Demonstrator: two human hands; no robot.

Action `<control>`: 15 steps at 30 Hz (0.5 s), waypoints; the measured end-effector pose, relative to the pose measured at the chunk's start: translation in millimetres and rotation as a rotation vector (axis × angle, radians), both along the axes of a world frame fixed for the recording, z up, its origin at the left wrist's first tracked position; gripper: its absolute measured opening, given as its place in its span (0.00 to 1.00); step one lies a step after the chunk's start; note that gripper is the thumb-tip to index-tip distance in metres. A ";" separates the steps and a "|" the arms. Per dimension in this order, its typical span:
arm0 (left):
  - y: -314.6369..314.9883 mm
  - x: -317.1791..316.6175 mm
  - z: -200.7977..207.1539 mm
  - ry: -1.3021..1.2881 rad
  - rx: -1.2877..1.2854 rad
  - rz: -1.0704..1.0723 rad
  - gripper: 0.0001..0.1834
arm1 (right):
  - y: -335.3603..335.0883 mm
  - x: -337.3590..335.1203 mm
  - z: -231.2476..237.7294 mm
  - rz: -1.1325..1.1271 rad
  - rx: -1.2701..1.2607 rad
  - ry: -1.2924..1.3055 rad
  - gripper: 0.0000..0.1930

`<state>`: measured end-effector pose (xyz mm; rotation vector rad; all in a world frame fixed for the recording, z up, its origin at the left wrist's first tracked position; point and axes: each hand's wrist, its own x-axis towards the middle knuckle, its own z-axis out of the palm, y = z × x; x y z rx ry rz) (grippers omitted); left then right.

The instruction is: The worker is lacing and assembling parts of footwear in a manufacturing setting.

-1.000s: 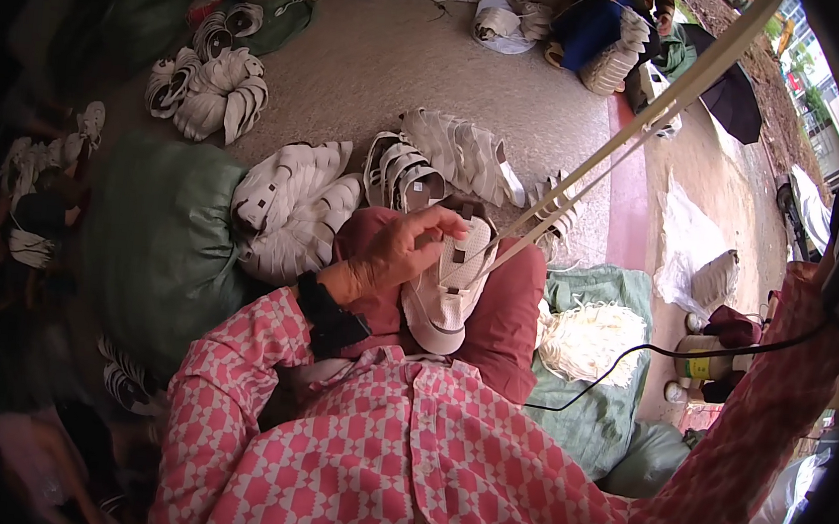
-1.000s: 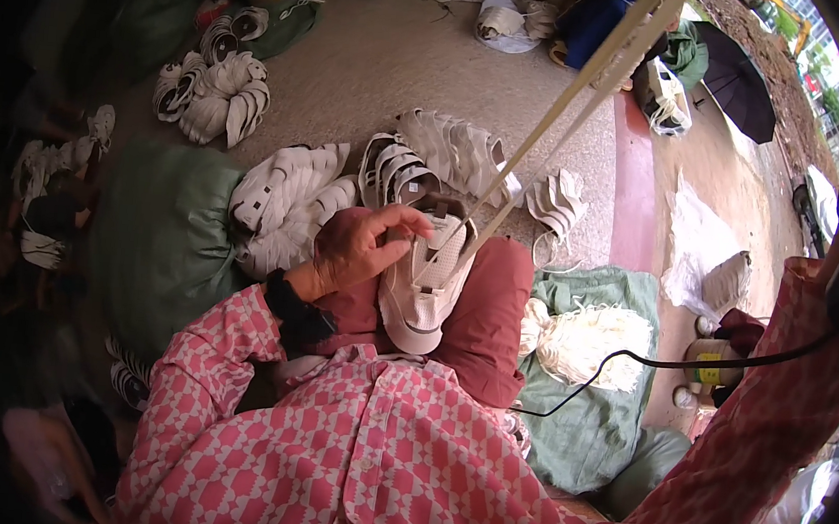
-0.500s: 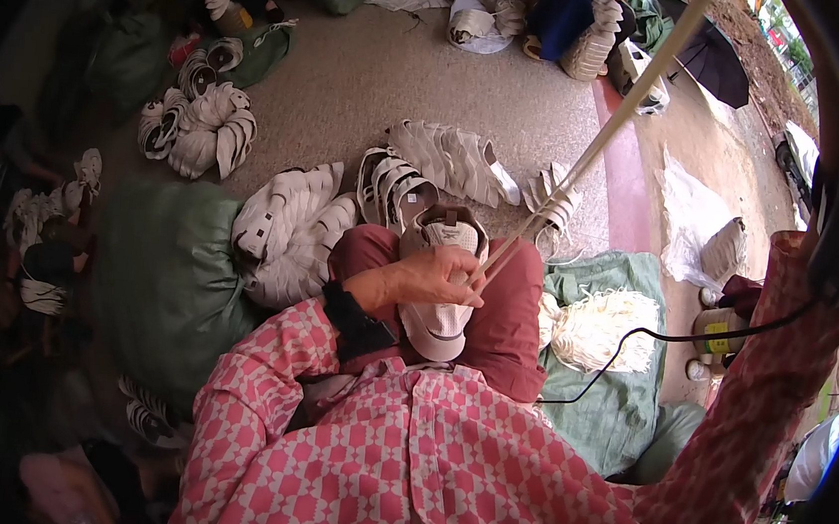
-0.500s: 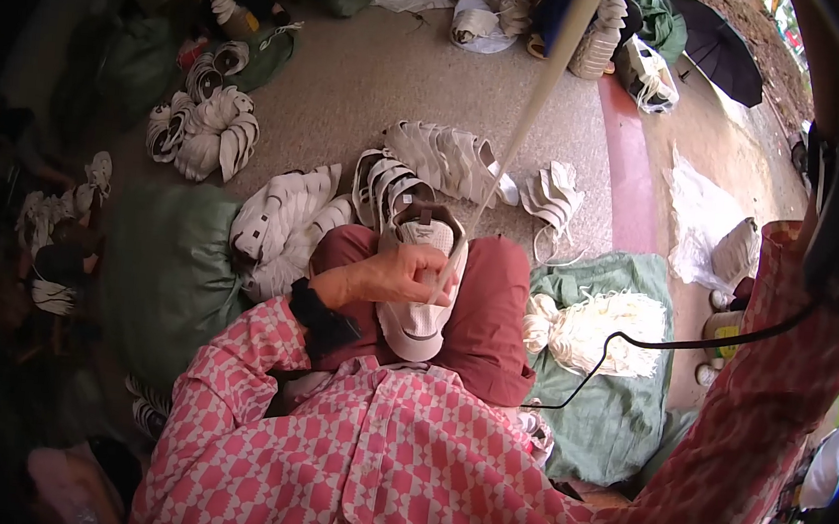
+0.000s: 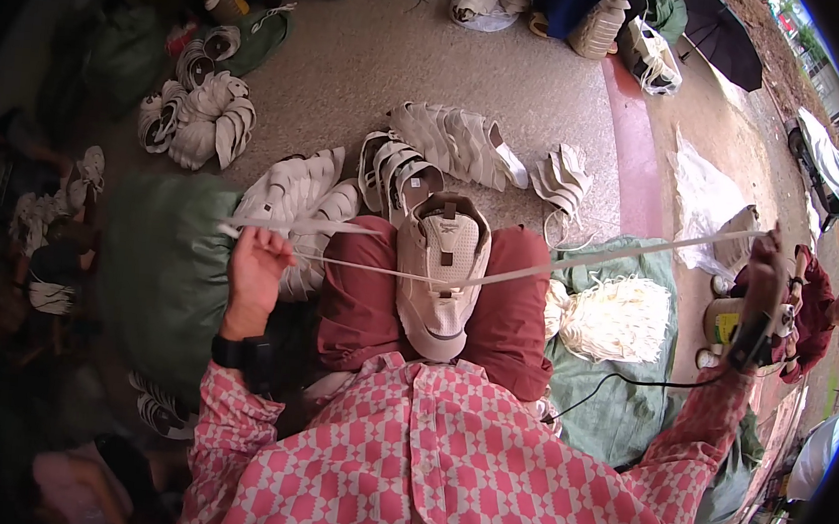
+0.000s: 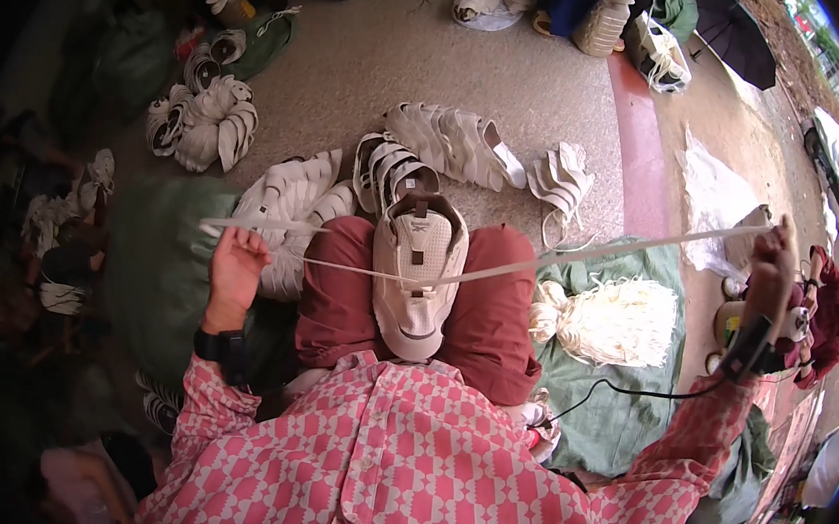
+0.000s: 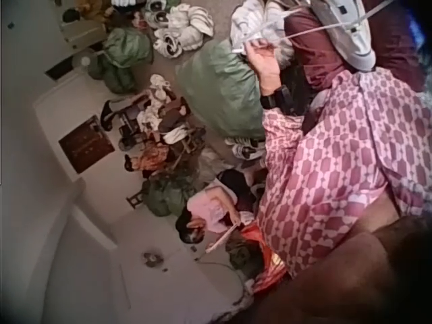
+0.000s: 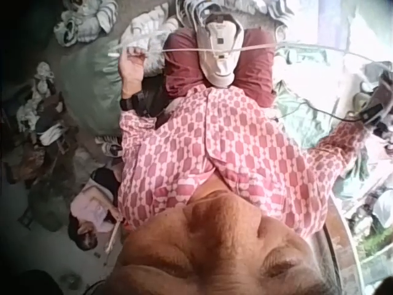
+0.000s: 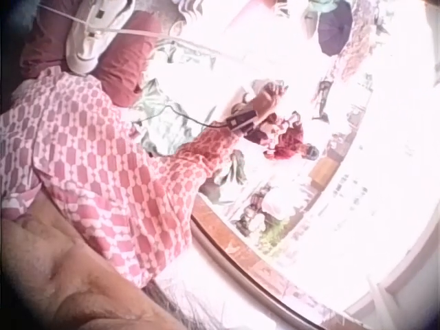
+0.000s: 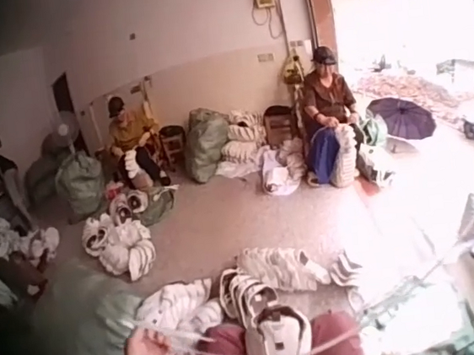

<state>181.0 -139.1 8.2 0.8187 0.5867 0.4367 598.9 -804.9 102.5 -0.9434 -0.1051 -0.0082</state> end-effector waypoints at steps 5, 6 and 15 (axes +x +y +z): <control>0.0 -30.7 31.6 0.760 0.597 -0.326 0.23 | 109.1 -74.3 -109.5 -0.004 -0.371 0.112 0.20; -11.0 -27.0 40.1 0.887 1.028 -0.482 0.22 | 150.7 -92.7 -120.8 0.015 -0.481 0.019 0.19; -133.5 103.1 35.0 -0.222 1.641 -0.725 0.09 | 312.6 -234.8 -120.4 0.703 -1.017 -0.435 0.06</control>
